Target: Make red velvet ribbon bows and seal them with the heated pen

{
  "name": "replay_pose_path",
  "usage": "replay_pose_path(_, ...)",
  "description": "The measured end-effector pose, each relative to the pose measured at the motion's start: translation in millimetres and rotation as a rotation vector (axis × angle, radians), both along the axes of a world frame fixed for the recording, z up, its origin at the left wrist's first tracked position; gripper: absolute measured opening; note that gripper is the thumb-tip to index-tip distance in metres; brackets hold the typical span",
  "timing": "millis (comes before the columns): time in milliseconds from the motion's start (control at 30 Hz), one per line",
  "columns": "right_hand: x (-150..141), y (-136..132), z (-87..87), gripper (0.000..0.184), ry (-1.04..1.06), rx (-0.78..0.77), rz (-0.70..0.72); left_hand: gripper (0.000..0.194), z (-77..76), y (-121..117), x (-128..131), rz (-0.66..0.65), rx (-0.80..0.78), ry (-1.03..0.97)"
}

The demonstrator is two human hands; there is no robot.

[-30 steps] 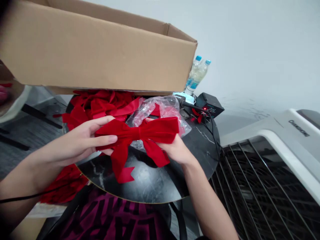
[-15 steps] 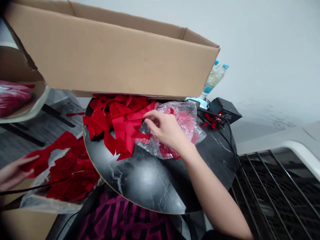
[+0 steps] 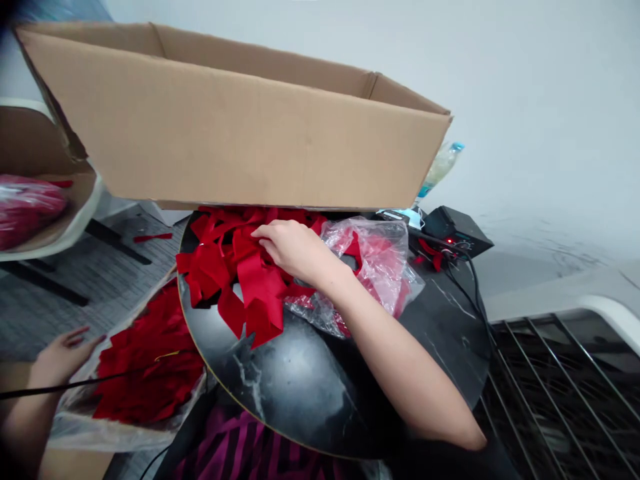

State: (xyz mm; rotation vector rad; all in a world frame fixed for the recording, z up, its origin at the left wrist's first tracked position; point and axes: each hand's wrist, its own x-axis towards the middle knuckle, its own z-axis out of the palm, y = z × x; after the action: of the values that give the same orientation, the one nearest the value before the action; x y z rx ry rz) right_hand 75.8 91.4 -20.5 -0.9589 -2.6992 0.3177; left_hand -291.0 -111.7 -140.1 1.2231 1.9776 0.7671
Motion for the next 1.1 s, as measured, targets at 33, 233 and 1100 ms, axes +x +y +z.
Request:
replay_pose_path(33,4,-1,4.3,0.034,0.064,0.004,-0.006,0.021,3.5,11,0,0.139,0.032,0.056)
replay_pose_path(233,18,-2,32.4,0.018,0.476,0.015,-0.178,0.036,74.7,66,61,0.186,0.390,-0.084)
replay_pose_path(1100,120,-93,86.9,0.029,1.209,0.347,-0.527,0.046,125.5,120,179,-0.348,0.476,-0.250)
